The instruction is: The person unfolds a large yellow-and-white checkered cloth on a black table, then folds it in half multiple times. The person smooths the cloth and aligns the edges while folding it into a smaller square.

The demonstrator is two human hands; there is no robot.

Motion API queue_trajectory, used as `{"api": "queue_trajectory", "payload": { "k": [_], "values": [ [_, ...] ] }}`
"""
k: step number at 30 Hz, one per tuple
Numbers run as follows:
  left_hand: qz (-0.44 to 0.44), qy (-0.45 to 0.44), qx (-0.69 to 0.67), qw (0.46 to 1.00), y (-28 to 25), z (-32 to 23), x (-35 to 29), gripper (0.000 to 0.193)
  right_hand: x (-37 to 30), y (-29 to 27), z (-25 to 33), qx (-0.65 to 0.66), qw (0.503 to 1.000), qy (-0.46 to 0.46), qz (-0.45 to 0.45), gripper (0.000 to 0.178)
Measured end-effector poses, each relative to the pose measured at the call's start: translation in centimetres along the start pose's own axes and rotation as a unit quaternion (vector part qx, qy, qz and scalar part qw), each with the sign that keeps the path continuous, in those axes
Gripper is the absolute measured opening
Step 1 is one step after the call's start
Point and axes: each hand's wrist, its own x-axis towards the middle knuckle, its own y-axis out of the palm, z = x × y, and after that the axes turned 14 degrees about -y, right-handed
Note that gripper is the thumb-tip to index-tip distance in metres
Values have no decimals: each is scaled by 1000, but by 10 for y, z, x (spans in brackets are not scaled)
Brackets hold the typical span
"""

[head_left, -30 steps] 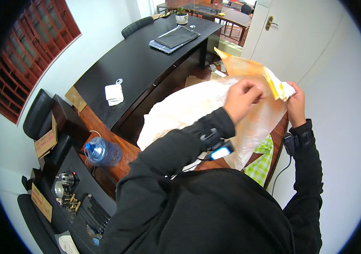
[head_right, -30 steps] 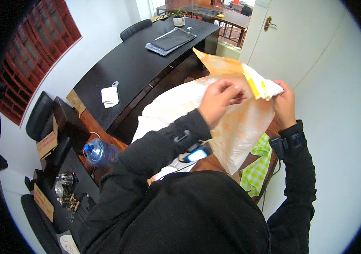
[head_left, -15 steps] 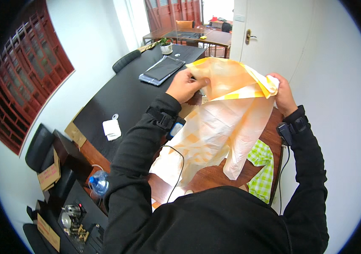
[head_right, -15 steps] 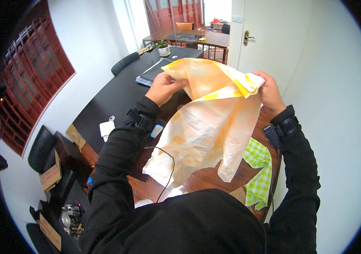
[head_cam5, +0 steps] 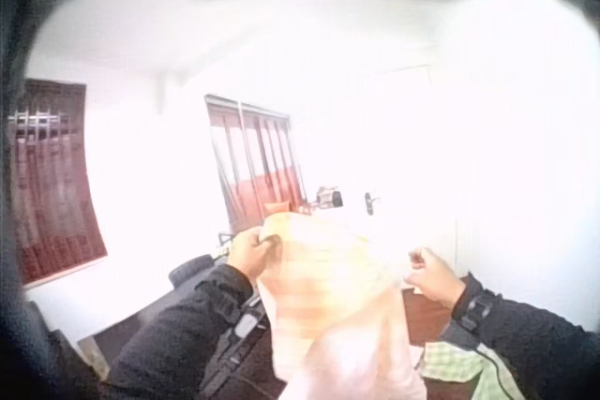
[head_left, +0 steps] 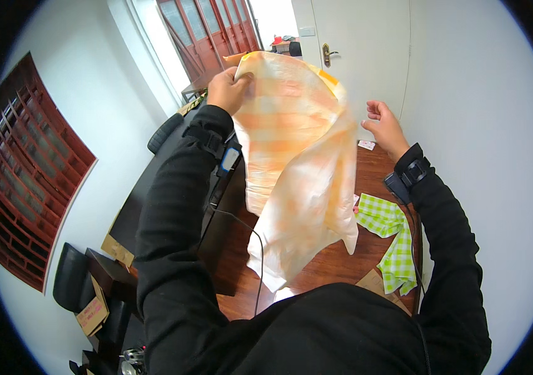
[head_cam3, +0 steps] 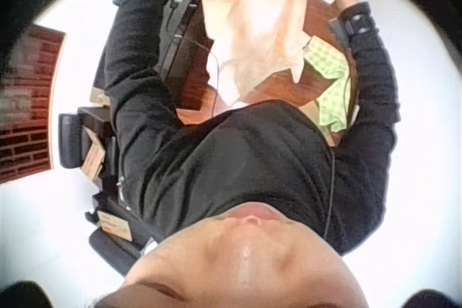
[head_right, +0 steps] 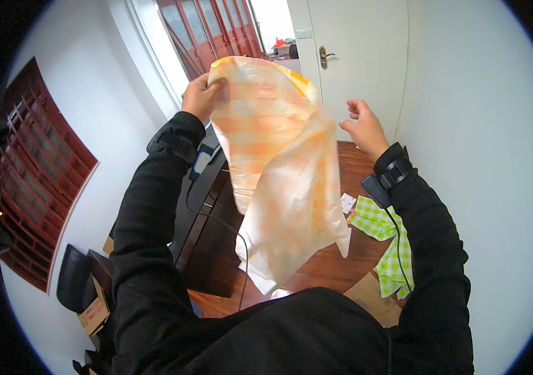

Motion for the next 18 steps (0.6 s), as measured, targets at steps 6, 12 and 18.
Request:
{"api": "queue_trajectory", "payload": {
  "k": [6, 12, 18],
  "values": [
    [-77, 77, 240, 965, -15, -48, 33, 21, -21, 17, 32, -48, 997, -4, -57, 58],
    [-88, 184, 400, 894, -14, -88, 45, 25, -43, 83, 119, -86, 960, -267, -17, 67],
    [-95, 199, 400, 890, -7, -114, 36, 28, -49, 127, 147, -46, 929, -178, 321, 63]
  ]
}}
